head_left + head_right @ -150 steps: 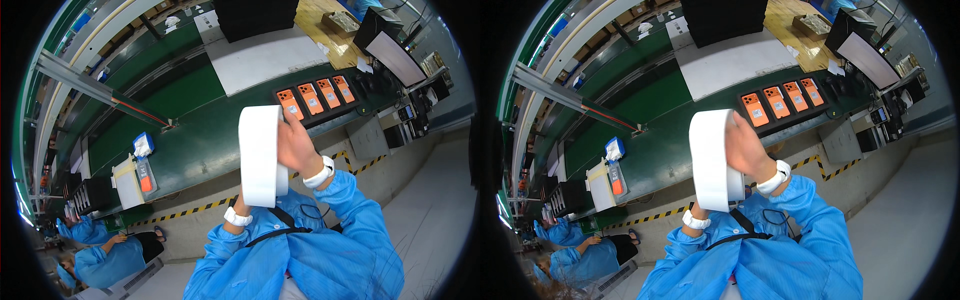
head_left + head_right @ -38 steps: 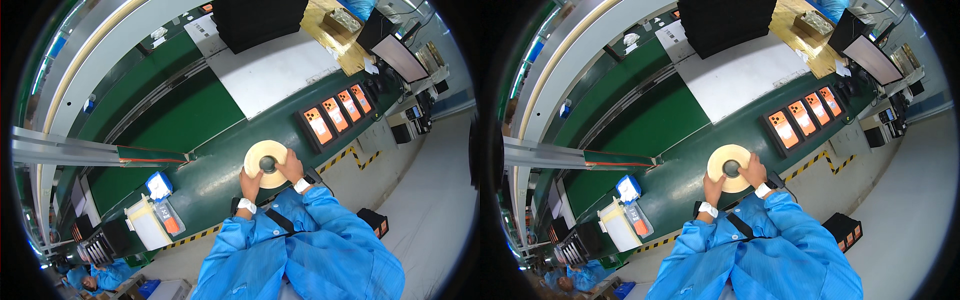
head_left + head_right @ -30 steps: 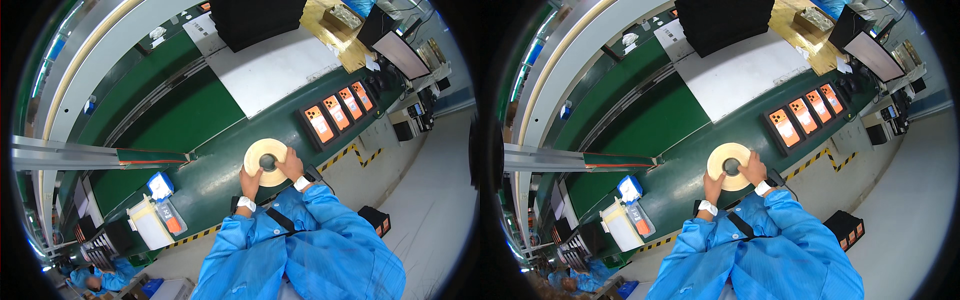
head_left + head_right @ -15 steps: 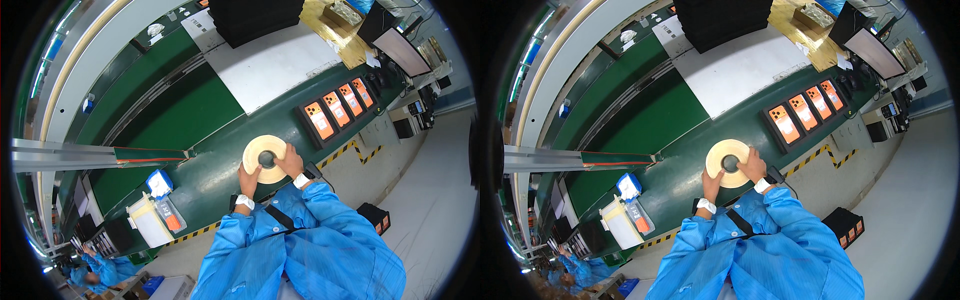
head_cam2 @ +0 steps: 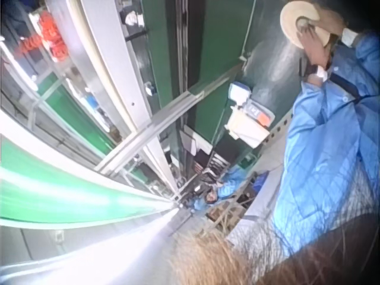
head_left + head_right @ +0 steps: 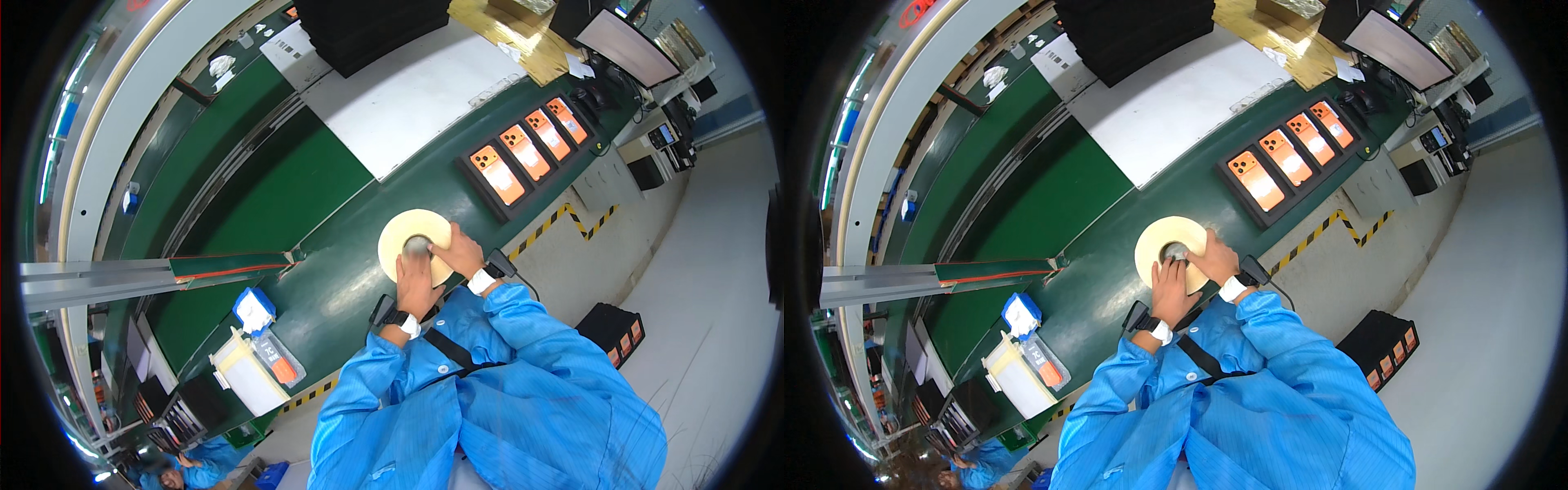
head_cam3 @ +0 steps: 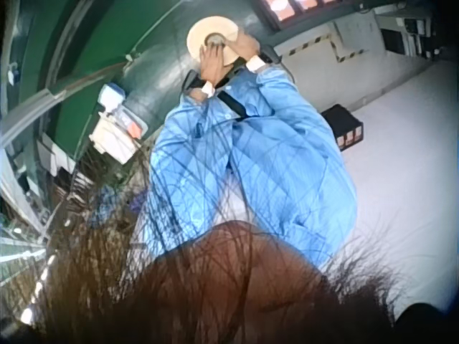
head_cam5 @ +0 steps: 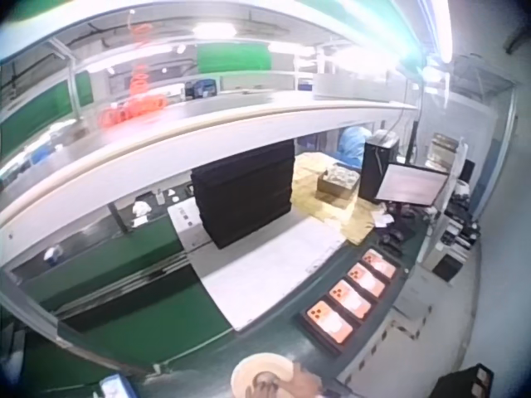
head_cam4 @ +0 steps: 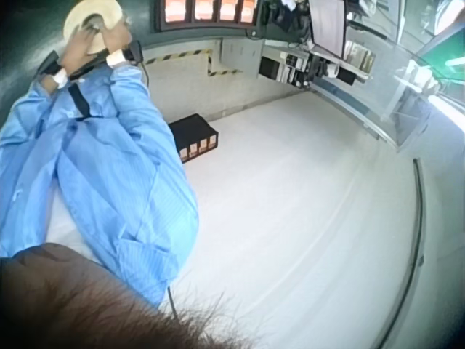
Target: Loading a roll of white labels into an industrial label printer on a factory assembly line.
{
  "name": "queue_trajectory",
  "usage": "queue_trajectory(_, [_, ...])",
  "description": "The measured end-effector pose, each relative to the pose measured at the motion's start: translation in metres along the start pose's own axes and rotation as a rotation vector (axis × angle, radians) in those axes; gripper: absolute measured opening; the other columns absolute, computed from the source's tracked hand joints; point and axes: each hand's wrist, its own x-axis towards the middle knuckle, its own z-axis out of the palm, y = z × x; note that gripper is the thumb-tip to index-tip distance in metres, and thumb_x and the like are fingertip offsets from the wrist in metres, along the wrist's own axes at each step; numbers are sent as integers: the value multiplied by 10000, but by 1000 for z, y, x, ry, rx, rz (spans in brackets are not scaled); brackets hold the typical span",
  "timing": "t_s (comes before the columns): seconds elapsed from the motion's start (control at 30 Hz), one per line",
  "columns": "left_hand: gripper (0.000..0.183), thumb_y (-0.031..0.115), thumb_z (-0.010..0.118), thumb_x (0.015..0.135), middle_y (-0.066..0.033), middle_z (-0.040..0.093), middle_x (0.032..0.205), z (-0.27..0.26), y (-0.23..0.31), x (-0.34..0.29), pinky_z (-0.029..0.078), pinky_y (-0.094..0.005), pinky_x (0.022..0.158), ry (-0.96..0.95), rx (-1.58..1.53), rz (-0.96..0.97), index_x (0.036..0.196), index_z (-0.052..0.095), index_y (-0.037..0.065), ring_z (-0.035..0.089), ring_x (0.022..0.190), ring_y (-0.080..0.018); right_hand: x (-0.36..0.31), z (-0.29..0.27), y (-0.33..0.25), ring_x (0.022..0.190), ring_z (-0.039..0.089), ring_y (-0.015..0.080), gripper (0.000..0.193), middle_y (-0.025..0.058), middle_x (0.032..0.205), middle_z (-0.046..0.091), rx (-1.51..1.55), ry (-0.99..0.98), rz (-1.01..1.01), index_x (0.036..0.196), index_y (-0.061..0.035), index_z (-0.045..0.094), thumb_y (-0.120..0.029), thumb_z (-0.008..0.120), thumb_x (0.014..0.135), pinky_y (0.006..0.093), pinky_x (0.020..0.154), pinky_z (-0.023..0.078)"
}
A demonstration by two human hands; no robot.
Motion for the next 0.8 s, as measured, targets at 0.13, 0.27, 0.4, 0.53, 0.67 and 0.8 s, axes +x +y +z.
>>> queue_trajectory(0.13, [845, 290, 854, 700, -201, 596, 1330, 13, -4, 6, 200, -571, 1224, -59, 97, 60, 1384, 497, -52, 475, 1369, -338, -5, 3, 7, 1037, 674, 461, 792, 279, 1210, 663, 112, 5, -102, 1296, -12, 494, -580, 742, 804, 515, 859, 549])
queue_trajectory(0.27, [827, 262, 852, 689, -198, 603, 1317, 15, -1, 6, 197, -562, 1227, -43, 69, 43, 1370, 508, -56, 483, 1361, -330, 5, 3, -3, 1053, 676, 441, 826, 294, 1192, 651, -110, 92, -37, 1208, 71, 547, -591, 768, 766, 488, 884, 552])
queue_trajectory(0.4, [836, 259, 853, 682, -195, 603, 1316, 17, 0, 8, 194, -550, 1232, -43, 61, 51, 1379, 508, -50, 488, 1357, -322, 23, -10, -1, 1026, 681, 455, 812, 299, 1187, 639, -41, 6, -71, 1167, 70, 541, -556, 796, 716, 499, 863, 569])
queue_trajectory(0.53, [830, 236, 849, 684, -184, 603, 1324, 19, -3, 4, 188, -545, 1237, 1, 52, 38, 1386, 504, -40, 487, 1358, -323, 23, -4, -14, 1005, 688, 459, 797, 307, 1189, 632, -110, -9, -112, 1173, 56, 507, -525, 795, 709, 504, 833, 576])
queue_trajectory(0.67, [819, 228, 847, 693, -184, 593, 1348, 8, -6, 0, 197, -552, 1231, -2, -18, 24, 1394, 506, -21, 475, 1373, -328, 25, 6, -23, 947, 700, 465, 777, 291, 1104, 676, -244, 34, -138, 1178, 37, 486, -488, 798, 698, 513, 814, 578])
queue_trajectory(0.8, [763, 200, 825, 741, -196, 575, 1376, -24, -8, -38, 242, -533, 1208, 293, -261, -60, 1409, 505, 19, 461, 1390, -344, 25, 0, -8, 904, 713, 447, 704, 271, 977, 720, -222, 46, -170, 1142, 24, 525, -451, 797, 700, 502, 808, 577])
